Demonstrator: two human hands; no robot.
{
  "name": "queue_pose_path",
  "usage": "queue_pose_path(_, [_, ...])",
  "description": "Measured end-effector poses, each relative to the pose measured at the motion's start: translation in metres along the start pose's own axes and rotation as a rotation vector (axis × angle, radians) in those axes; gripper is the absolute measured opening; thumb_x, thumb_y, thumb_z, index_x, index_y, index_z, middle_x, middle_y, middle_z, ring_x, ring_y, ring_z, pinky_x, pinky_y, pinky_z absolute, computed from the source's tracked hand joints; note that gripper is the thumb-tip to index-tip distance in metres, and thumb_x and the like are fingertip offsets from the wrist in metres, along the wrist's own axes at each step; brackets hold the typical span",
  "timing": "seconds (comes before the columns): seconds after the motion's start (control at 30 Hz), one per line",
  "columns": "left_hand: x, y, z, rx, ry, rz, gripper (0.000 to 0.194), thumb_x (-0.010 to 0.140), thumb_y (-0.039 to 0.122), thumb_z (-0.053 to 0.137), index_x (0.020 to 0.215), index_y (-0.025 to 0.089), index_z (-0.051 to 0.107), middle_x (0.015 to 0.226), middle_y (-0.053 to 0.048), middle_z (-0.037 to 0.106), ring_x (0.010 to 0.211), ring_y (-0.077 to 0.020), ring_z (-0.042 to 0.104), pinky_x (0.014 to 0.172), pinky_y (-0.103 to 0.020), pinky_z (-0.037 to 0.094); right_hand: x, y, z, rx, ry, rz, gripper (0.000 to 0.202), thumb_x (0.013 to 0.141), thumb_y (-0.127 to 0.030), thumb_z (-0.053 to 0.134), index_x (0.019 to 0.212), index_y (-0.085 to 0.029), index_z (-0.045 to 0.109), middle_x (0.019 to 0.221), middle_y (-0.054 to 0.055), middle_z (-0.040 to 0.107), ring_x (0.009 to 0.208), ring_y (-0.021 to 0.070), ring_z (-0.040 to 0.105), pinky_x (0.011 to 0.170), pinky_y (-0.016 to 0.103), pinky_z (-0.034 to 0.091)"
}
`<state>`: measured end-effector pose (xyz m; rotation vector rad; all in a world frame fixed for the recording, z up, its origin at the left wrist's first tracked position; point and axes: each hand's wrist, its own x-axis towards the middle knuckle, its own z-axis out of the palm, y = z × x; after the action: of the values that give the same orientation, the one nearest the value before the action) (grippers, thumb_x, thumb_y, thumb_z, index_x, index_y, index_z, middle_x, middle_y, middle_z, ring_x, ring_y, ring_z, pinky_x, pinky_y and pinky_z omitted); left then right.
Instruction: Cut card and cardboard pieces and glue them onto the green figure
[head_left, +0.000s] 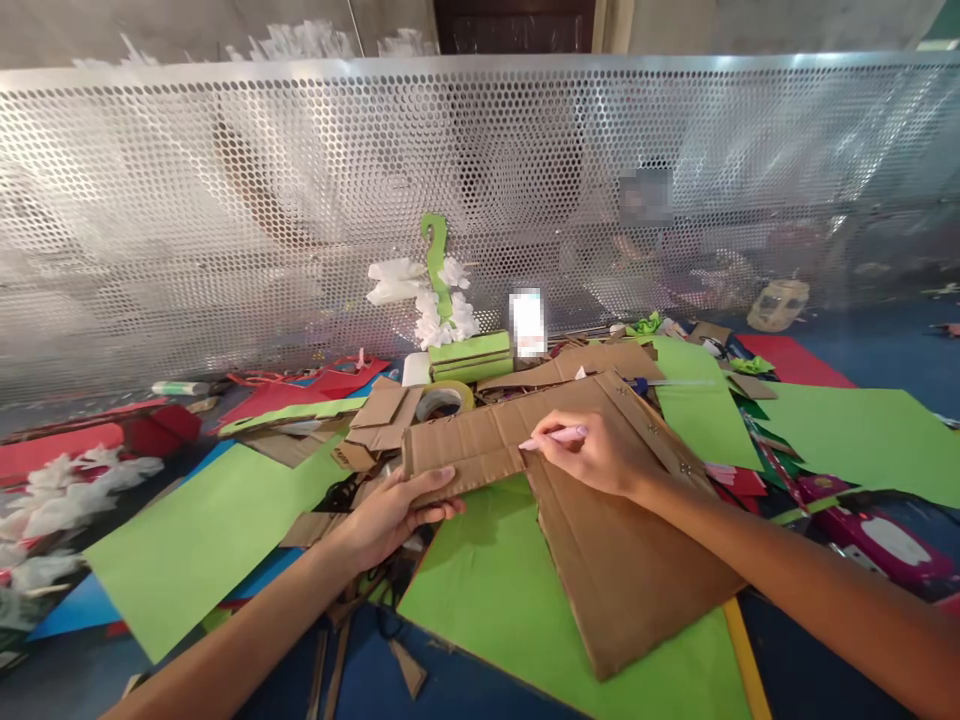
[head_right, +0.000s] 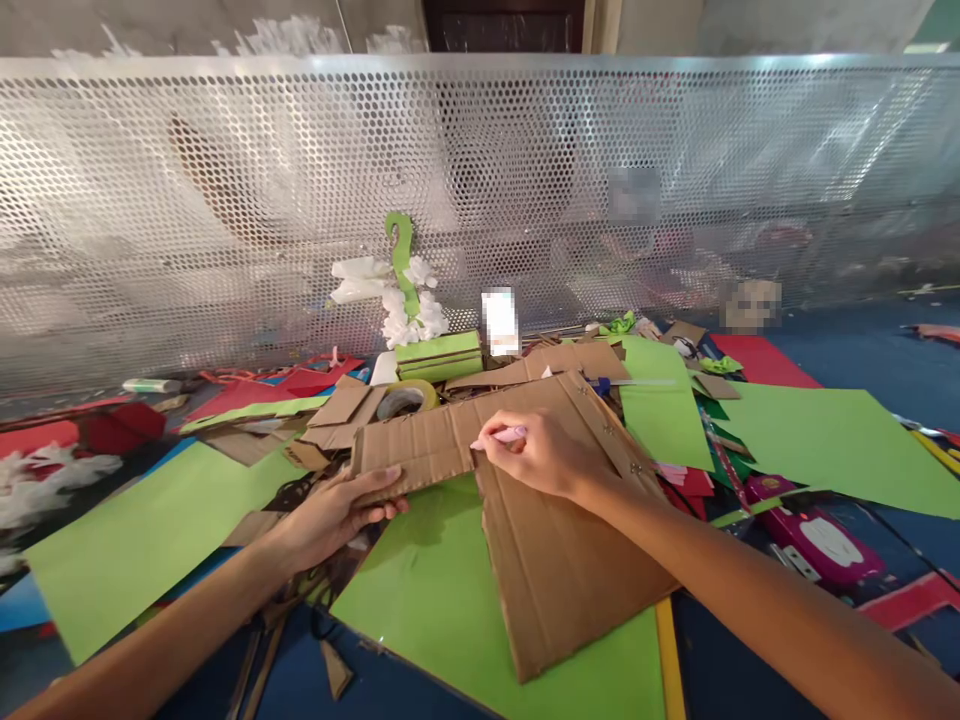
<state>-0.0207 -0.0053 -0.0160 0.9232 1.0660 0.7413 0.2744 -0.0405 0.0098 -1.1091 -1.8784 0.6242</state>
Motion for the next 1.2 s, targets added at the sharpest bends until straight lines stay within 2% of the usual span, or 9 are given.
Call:
queue_pose_path(0.17, [-0.003, 0.003, 0.003, 0.004, 0.02, -0.015, 0.015, 0.083, 0.02, 0.083, 0.09, 0.01, 0.073, 0.071, -0.012, 0.076, 0.059, -0.0153, 0.072, 0.052, -0.015, 0.059, -0.002, -0.005, 0.004, -0.193, 0.043, -0.216, 0.017, 0.099, -0.027, 0.061, 0.095, -0.018, 0.075, 0.086, 0.004, 0.076, 0.071, 0.0129, 0.065, 0.069, 0.024, 0.047])
queue_pose_path(0.33, [-0.001, 0.0, 0.001, -0.006, 0.015, 0.005, 0.016, 0.082, 0.02, 0.084, 0.089, 0.01, 0.073, 0.072, -0.01, 0.076, 0.061, -0.0148, 0.072, 0.053, -0.015, 0.059, -0.005, -0.004, 0.004, -0.279, -0.02, -0.356, 0.014, 0.096, -0.02, 0.06, 0.092, -0.017, 0.073, 0.083, 0.005, 0.075, 0.068, 0.013, 0.062, 0.066, 0.026, 0.045])
queue_pose_path(0.43, [0.001, -0.003, -0.002, -0.003, -0.006, 0.018, 0.018, 0.083, 0.022, 0.084, 0.091, 0.01, 0.074, 0.075, -0.01, 0.077, 0.063, -0.0147, 0.073, 0.055, -0.015, 0.06, -0.006, -0.007, -0.004, -0.13, -0.139, -0.318, 0.018, 0.093, -0.02, 0.062, 0.078, -0.017, 0.071, 0.075, 0.003, 0.074, 0.061, 0.0114, 0.06, 0.059, 0.025, 0.043])
queue_pose_path(0.53, [0.002, -0.003, -0.003, 0.009, -0.032, 0.013, 0.02, 0.083, 0.025, 0.085, 0.092, 0.009, 0.075, 0.075, -0.011, 0.078, 0.064, -0.0147, 0.073, 0.056, -0.015, 0.06, -0.002, -0.009, -0.012, 0.068, -0.139, -0.193, 0.023, 0.095, -0.026, 0.062, 0.076, -0.017, 0.071, 0.065, 0.0, 0.069, 0.052, 0.0091, 0.053, 0.05, 0.023, 0.038])
queue_pose_path(0.67, [-0.001, -0.001, -0.001, -0.004, -0.061, 0.02, 0.025, 0.08, 0.027, 0.088, 0.093, 0.01, 0.074, 0.078, -0.01, 0.078, 0.067, -0.0153, 0.074, 0.058, -0.016, 0.061, 0.015, -0.013, -0.008, 0.304, -0.018, -0.028, 0.027, 0.101, -0.041, 0.058, 0.101, -0.018, 0.072, 0.077, 0.003, 0.071, 0.067, 0.0138, 0.066, 0.054, 0.024, 0.049])
queue_pose_path(0.73, [-0.002, 0.0, 0.001, -0.017, -0.069, 0.029, 0.029, 0.078, 0.027, 0.09, 0.095, 0.011, 0.074, 0.081, -0.009, 0.079, 0.067, -0.0155, 0.075, 0.059, -0.017, 0.061, 0.028, -0.019, 0.002, 0.348, -0.06, 0.001, 0.03, 0.103, -0.043, 0.054, 0.112, -0.019, 0.069, 0.089, 0.006, 0.074, 0.08, 0.0167, 0.071, 0.059, 0.025, 0.054])
queue_pose_path(0.9, [-0.003, -0.001, 0.001, -0.049, -0.114, 0.035, 0.04, 0.074, 0.029, 0.093, 0.104, 0.011, 0.073, 0.097, -0.012, 0.081, 0.069, -0.0163, 0.076, 0.063, -0.021, 0.062, 0.054, -0.04, 0.034, -0.037, -0.304, -0.175, 0.005, 0.092, -0.02, 0.067, 0.095, -0.019, 0.071, 0.089, 0.004, 0.074, 0.073, 0.0136, 0.064, 0.068, 0.026, 0.047])
queue_pose_path(0.97, [-0.001, -0.003, -0.001, -0.056, -0.132, 0.037, 0.042, 0.074, 0.03, 0.092, 0.107, 0.011, 0.073, 0.105, -0.014, 0.081, 0.071, -0.0171, 0.076, 0.065, -0.022, 0.062, 0.057, -0.045, 0.043, -0.135, -0.354, -0.22, 0.008, 0.087, -0.012, 0.069, 0.092, -0.018, 0.07, 0.086, 0.002, 0.072, 0.071, 0.0125, 0.06, 0.067, 0.025, 0.043])
queue_pose_path(1.2, [0.002, -0.005, -0.003, -0.048, -0.189, 0.064, 0.044, 0.078, 0.036, 0.09, 0.112, 0.012, 0.074, 0.101, -0.013, 0.081, 0.074, -0.0175, 0.077, 0.07, -0.024, 0.062, 0.056, -0.042, 0.053, -0.159, -0.391, -0.131, 0.014, 0.084, -0.007, 0.07, 0.092, -0.018, 0.067, 0.083, -0.001, 0.068, 0.067, 0.0102, 0.055, 0.064, 0.022, 0.039])
